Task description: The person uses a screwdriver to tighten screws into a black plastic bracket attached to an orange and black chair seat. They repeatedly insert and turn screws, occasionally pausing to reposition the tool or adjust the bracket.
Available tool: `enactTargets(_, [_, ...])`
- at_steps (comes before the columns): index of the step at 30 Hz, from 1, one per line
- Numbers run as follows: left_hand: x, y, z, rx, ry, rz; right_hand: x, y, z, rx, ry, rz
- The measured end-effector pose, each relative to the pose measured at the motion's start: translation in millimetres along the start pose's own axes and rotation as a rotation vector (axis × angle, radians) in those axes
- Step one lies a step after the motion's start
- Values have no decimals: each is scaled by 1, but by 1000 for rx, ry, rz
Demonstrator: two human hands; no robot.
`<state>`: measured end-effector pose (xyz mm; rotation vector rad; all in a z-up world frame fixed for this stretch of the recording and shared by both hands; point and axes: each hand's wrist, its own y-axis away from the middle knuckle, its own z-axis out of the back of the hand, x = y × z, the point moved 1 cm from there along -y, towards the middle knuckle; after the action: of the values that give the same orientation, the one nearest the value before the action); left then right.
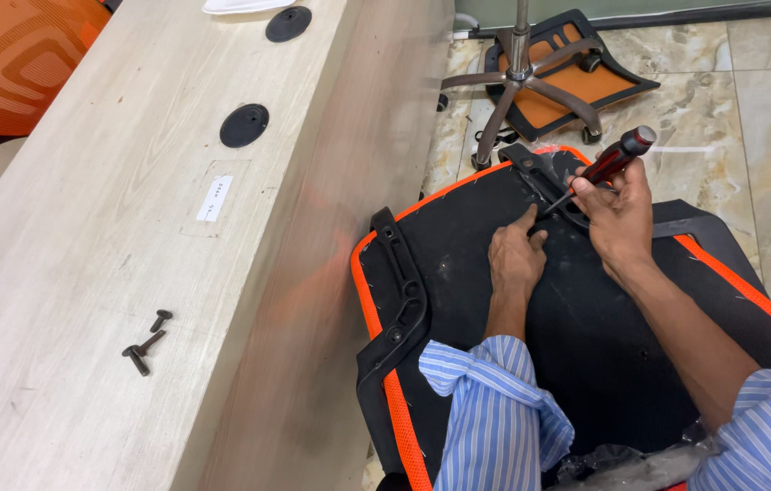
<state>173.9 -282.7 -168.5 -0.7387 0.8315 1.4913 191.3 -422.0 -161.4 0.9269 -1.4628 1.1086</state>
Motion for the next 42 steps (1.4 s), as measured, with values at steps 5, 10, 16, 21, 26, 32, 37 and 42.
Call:
enactTargets(5, [-3, 0, 5, 45, 5, 82, 11, -4, -10, 55, 131, 70])
enactTargets(10, [-5, -2, 4, -6, 14, 67, 25, -9, -17, 91, 387, 91])
enactTargets(16, [-11, -12, 6, -91, -20, 52, 32, -15, -19, 121, 501, 226])
enactTargets(21, [-12, -17, 5, -118, -87, 10, 35, -23, -23, 108, 555, 214])
enactTargets(26, [0, -19, -3, -181, -58, -85, 37, -27, -29, 175, 625, 251])
enactTargets(32, [9, -25, -9, -215, -52, -40, 34, -24, -54, 161, 705, 293])
enactTargets(37, [6, -24, -5, -238, 1, -4, 32, -33, -62, 167, 704, 335])
enactTargets(42, [3, -25, -9, -214, -70, -14, 25, -42, -46, 133, 769, 280])
